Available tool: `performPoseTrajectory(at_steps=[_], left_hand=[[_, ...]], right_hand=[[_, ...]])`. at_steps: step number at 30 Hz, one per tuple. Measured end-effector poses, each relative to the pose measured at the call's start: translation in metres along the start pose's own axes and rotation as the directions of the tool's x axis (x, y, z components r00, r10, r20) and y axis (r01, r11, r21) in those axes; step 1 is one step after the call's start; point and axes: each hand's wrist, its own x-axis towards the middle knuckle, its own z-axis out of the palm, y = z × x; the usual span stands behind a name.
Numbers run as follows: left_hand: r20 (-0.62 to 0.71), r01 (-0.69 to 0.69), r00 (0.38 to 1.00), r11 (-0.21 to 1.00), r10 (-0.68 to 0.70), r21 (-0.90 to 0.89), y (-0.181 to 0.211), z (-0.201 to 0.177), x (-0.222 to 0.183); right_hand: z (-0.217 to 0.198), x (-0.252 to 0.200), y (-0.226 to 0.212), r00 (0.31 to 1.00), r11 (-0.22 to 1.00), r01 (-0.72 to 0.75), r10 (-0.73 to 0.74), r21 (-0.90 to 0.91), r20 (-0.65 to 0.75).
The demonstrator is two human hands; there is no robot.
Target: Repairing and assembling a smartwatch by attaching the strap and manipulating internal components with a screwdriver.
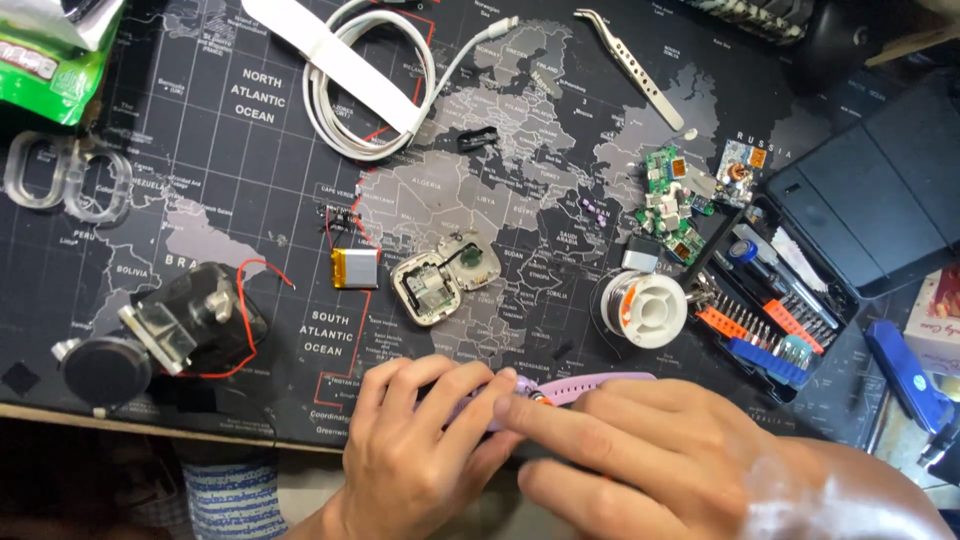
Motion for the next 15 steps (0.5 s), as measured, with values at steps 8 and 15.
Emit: performPoseTrajectory(at_steps=[8, 15], left_hand=[[0.003, -0.007, 1.0, 1.0, 0.007, 0.007, 0.003, 0.001, -0.006], [0.004, -0.015, 1.0, 1.0, 0.014, 0.024, 0.002, 0.006, -0.014]], right_hand=[[0.006, -0.006, -0.007, 0.999, 1.0, 0.024, -0.023, -0.017, 0.04], [0.001, -0.006, -0.004, 0.997, 0.989, -0.046, 0.038, 0.14, 0.061]])
